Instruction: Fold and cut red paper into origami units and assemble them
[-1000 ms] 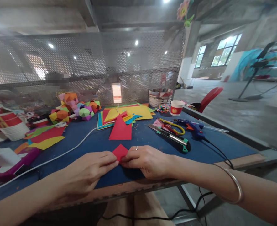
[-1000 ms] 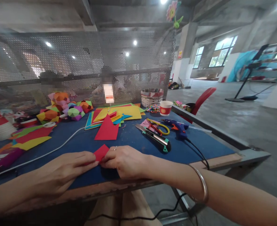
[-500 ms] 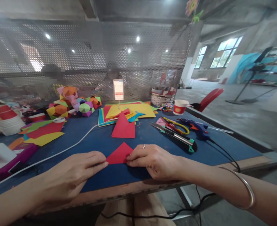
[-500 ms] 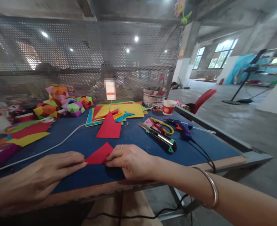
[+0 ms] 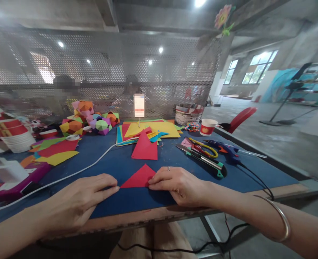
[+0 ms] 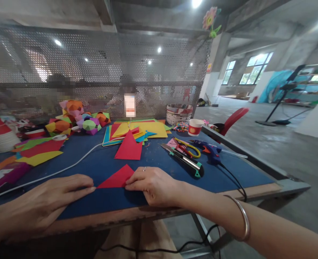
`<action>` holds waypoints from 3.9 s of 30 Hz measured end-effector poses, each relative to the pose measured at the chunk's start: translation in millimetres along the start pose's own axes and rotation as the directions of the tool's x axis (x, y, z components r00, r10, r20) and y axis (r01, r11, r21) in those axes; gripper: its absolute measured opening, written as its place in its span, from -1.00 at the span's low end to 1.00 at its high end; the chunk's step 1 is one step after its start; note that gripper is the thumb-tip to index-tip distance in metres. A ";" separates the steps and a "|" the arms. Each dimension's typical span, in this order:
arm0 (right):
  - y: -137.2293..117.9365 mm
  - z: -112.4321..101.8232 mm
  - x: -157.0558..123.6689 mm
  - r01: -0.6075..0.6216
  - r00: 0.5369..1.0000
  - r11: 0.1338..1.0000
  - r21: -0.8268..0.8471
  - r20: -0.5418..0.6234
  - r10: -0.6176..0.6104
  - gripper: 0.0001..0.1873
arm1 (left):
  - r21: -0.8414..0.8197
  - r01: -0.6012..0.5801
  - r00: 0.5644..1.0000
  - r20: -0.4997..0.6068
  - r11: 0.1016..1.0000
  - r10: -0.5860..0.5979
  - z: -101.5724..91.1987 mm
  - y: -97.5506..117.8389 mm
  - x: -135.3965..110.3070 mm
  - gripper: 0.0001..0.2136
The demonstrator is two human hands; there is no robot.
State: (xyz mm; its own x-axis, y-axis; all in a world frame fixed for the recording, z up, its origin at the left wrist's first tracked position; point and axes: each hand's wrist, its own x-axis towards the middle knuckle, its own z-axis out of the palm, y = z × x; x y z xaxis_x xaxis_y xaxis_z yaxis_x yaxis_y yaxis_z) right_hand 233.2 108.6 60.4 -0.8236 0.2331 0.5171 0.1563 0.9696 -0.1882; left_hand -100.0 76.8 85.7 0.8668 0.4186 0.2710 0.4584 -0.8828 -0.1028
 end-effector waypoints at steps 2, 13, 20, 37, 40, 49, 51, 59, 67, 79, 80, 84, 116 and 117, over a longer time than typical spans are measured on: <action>-4.4 -1.6 4.3 -0.134 0.991 0.990 -0.047 0.008 0.134 -0.58 | 0.006 0.018 1.000 -0.023 1.000 -0.017 2.2 -3.3 2.8 -0.51; -0.4 -0.8 38.5 -0.658 0.741 0.731 -0.178 0.016 0.671 -0.55 | -0.547 0.361 0.850 -0.141 0.756 -0.508 -5.2 -22.2 93.0 -0.69; 42.5 -15.6 77.7 -0.547 0.837 0.835 -0.054 -0.054 0.545 -0.76 | -0.847 0.376 0.717 0.010 0.375 -0.697 6.7 -63.8 125.3 -0.66; 57.3 1.2 66.9 -0.156 0.899 0.963 -0.219 -0.435 0.047 -0.90 | -0.936 0.345 0.763 0.323 -0.071 -0.559 21.3 -50.8 103.2 -0.56; 55.2 0.2 67.0 -0.114 0.913 0.958 -0.261 -0.408 -0.003 -0.85 | -0.939 0.332 0.724 0.316 -0.092 -0.613 24.7 -53.3 103.8 -0.59; 59.2 -3.0 64.1 -0.206 0.905 0.915 -0.346 -0.424 0.043 -0.73 | -0.959 0.198 0.628 0.285 -0.205 -0.724 26.7 -59.7 106.0 -0.68; 59.7 -3.1 63.7 -0.233 0.901 0.907 -0.350 -0.429 0.065 -0.77 | -0.958 0.172 0.621 0.287 -0.230 -0.729 24.4 -59.1 106.4 -0.72; 60.3 -0.3 63.4 -0.269 0.904 0.904 -0.331 -0.410 0.119 -0.85 | -0.956 0.093 0.563 0.282 -0.279 -0.777 15.7 -56.3 109.9 -0.82; 61.6 2.4 63.2 -0.304 0.901 0.907 -0.291 -0.398 0.174 -0.92 | -0.951 0.093 0.543 0.297 -0.295 -0.786 13.6 -52.4 111.4 -0.81; 59.6 2.0 64.5 -0.281 0.893 0.923 -0.263 -0.425 0.151 -0.75 | -0.959 0.090 0.558 0.271 -0.267 -0.785 20.1 -59.2 109.2 -0.91; 60.3 2.1 64.4 -0.288 0.889 0.921 -0.261 -0.431 0.156 -0.75 | -0.960 0.091 0.558 0.270 -0.266 -0.785 20.3 -59.6 109.0 -0.93; 65.6 2.9 63.3 -0.318 0.875 0.911 -0.261 -0.451 0.177 -0.73 | -0.961 0.097 0.550 0.268 -0.258 -0.791 20.6 -60.9 108.2 -0.96; 69.3 3.4 62.5 -0.326 0.861 0.921 -0.214 -0.470 0.196 -0.70 | -0.962 0.125 0.547 0.272 -0.244 -0.792 16.2 -52.0 109.9 -0.84; 69.6 3.7 62.6 -0.324 0.860 0.921 -0.216 -0.473 0.191 -0.73 | -0.962 0.119 0.551 0.269 -0.244 -0.790 15.9 -51.2 109.9 -0.81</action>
State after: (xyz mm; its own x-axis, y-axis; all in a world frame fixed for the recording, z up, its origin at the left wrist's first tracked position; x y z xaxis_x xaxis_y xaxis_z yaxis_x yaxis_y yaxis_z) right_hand 190.6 190.5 76.6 -0.4201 0.4212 0.8038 0.5282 0.8337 -0.1608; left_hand -25.2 171.4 105.5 0.1678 0.9855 -0.0266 -0.1973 0.0600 0.9785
